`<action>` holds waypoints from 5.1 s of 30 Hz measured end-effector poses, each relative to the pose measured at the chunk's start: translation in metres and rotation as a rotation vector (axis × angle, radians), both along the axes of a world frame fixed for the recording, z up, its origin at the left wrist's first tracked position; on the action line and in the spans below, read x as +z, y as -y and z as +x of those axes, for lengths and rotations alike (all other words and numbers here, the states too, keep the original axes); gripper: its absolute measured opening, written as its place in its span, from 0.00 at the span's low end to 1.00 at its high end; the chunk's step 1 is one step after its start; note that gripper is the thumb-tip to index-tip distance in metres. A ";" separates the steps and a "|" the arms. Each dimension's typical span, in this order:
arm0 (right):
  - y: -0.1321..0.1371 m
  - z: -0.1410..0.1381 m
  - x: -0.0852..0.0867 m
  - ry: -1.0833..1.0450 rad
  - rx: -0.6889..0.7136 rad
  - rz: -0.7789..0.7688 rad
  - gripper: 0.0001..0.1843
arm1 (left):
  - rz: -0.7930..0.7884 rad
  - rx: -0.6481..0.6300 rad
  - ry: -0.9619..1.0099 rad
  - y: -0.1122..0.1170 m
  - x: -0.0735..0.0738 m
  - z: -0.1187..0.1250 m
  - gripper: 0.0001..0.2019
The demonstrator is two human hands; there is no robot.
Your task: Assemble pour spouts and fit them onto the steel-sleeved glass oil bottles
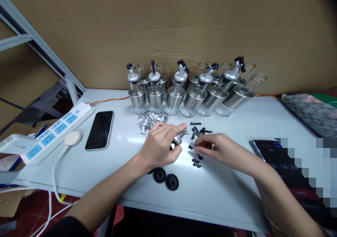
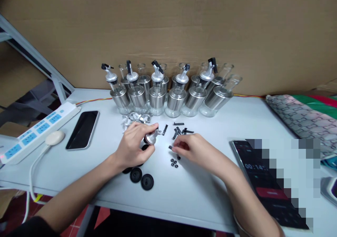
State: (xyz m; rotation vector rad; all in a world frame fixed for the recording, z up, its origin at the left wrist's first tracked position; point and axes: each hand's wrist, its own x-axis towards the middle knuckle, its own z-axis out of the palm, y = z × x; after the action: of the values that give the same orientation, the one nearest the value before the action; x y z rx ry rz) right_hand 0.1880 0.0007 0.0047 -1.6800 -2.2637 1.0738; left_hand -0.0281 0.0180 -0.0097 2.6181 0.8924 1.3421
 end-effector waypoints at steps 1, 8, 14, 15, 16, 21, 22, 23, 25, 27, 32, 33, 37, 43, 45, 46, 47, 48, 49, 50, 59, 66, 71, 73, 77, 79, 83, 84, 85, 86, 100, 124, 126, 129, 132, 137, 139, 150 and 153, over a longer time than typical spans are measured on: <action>0.000 -0.002 -0.002 0.015 -0.026 0.055 0.11 | 0.001 -0.002 -0.003 0.000 0.000 0.000 0.20; 0.002 -0.012 -0.012 -0.039 0.077 0.224 0.07 | -0.022 -0.021 -0.001 -0.001 0.000 -0.001 0.21; 0.001 -0.005 0.008 -0.100 -0.013 0.066 0.05 | -0.036 -0.029 -0.004 0.000 0.000 -0.001 0.21; 0.000 -0.003 0.009 -0.089 -0.001 0.029 0.06 | -0.037 -0.029 -0.005 0.000 0.000 -0.001 0.21; 0.000 -0.002 0.010 -0.079 0.018 0.001 0.09 | -0.036 -0.030 -0.005 0.000 0.000 -0.001 0.21; 0.000 0.001 0.004 -0.025 0.094 -0.039 0.22 | -0.027 -0.029 -0.007 -0.001 0.000 -0.001 0.21; 0.000 0.001 0.004 -0.019 0.097 -0.052 0.23 | -0.026 -0.028 -0.009 -0.001 0.000 -0.001 0.20; 0.001 0.000 0.004 -0.020 0.100 -0.066 0.23 | -0.025 -0.027 -0.011 -0.001 0.000 -0.001 0.20; 0.001 -0.001 0.006 -0.042 0.114 -0.090 0.20 | -0.022 -0.025 -0.013 -0.001 0.000 -0.001 0.20; 0.001 -0.002 0.008 -0.078 0.138 -0.076 0.16 | -0.018 -0.022 -0.013 -0.001 0.000 -0.001 0.20; 0.001 -0.001 0.010 -0.103 0.199 0.001 0.14 | -0.015 -0.024 -0.009 -0.001 0.001 -0.001 0.20; 0.002 0.000 0.011 -0.108 0.208 -0.001 0.13 | -0.016 -0.025 -0.012 0.000 0.001 -0.001 0.20; 0.004 0.000 0.012 -0.102 0.217 -0.010 0.12 | -0.017 -0.024 -0.021 0.000 0.002 -0.001 0.20; 0.005 0.003 0.014 -0.100 0.233 -0.019 0.12 | -0.025 -0.026 -0.031 0.000 0.001 -0.001 0.21; 0.005 0.004 0.013 -0.107 0.241 -0.022 0.11 | -0.020 -0.026 -0.031 0.000 0.001 -0.001 0.21; 0.005 0.005 0.012 -0.108 0.244 -0.032 0.11 | -0.016 -0.025 -0.030 0.000 0.001 -0.001 0.21; 0.005 0.005 0.011 -0.108 0.246 -0.044 0.11 | -0.014 -0.025 -0.029 0.000 0.001 -0.001 0.21; 0.005 0.006 0.010 -0.108 0.245 -0.054 0.11 | -0.012 -0.025 -0.029 0.000 0.001 -0.001 0.21; 0.005 0.006 0.010 -0.108 0.244 -0.062 0.11 | -0.009 -0.024 -0.029 0.000 0.001 -0.001 0.21; 0.005 0.006 0.009 -0.109 0.243 -0.068 0.11 | -0.009 -0.024 -0.030 0.000 0.001 -0.001 0.20; 0.001 0.002 0.001 -0.132 0.227 -0.050 0.07 | -0.028 -0.031 -0.044 0.000 0.001 -0.002 0.23; 0.002 0.000 0.008 -0.136 0.165 0.033 0.08 | -0.001 -0.024 -0.037 0.000 0.002 -0.001 0.21; 0.000 0.009 0.010 -0.029 0.089 0.035 0.10 | 0.001 -0.030 -0.038 0.000 0.002 -0.001 0.21; 0.000 0.011 0.008 0.001 0.102 0.005 0.13 | -0.003 -0.027 -0.043 0.000 0.001 -0.002 0.21; 0.002 0.011 0.007 0.012 0.105 -0.083 0.18 | -0.015 -0.023 -0.049 0.000 0.000 -0.002 0.21; 0.004 0.009 0.008 0.021 0.099 -0.103 0.19 | -0.018 -0.030 -0.048 0.000 0.000 -0.001 0.21; 0.006 0.005 0.012 0.038 0.115 -0.132 0.16 | -0.016 -0.035 -0.045 0.000 0.000 -0.001 0.21; 0.007 0.004 0.012 0.033 0.121 -0.148 0.15 | -0.016 -0.033 -0.046 0.000 0.000 -0.001 0.21; 0.007 0.003 0.013 0.024 0.128 -0.168 0.15 | -0.017 -0.032 -0.047 0.000 0.000 -0.001 0.21; 0.008 0.002 0.013 0.013 0.134 -0.188 0.15 | -0.017 -0.031 -0.047 0.000 0.000 -0.001 0.21; 0.010 -0.010 0.008 -0.061 0.156 -0.234 0.06 | -0.004 -0.018 -0.065 0.000 0.001 0.000 0.20; 0.010 -0.012 0.008 -0.199 0.252 -0.050 0.05 | 0.003 -0.017 -0.076 -0.001 0.001 -0.001 0.20; 0.007 -0.008 0.005 -0.195 0.136 0.113 0.07 | -0.007 -0.018 -0.072 -0.001 0.001 -0.001 0.20; -0.002 -0.001 -0.006 -0.109 -0.026 0.424 0.10 | -0.041 -0.011 -0.047 0.000 0.001 -0.002 0.20; -0.009 0.003 -0.020 -0.049 0.001 0.568 0.11 | -0.095 0.009 -0.056 0.000 0.001 -0.001 0.21; -0.012 0.003 -0.032 0.091 0.043 0.589 0.11 | -0.292 -0.027 -0.131 0.001 0.002 0.000 0.24; -0.011 0.002 -0.031 0.102 0.036 0.575 0.11 | -0.371 -0.050 -0.116 0.001 0.003 0.000 0.24; 0.006 -0.009 0.013 -0.582 -0.008 -0.048 0.14 | -0.611 -0.238 0.024 0.003 0.003 0.002 0.18; 0.008 -0.010 0.011 -0.695 -0.008 -0.139 0.15 | -0.692 -0.278 0.030 0.004 0.004 0.002 0.17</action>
State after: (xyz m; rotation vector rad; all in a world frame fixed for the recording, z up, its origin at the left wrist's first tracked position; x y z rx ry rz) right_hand 0.1775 -0.0070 0.0158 -1.0948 -1.7585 1.5381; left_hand -0.0263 0.0142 -0.0058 2.0769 0.7696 0.8064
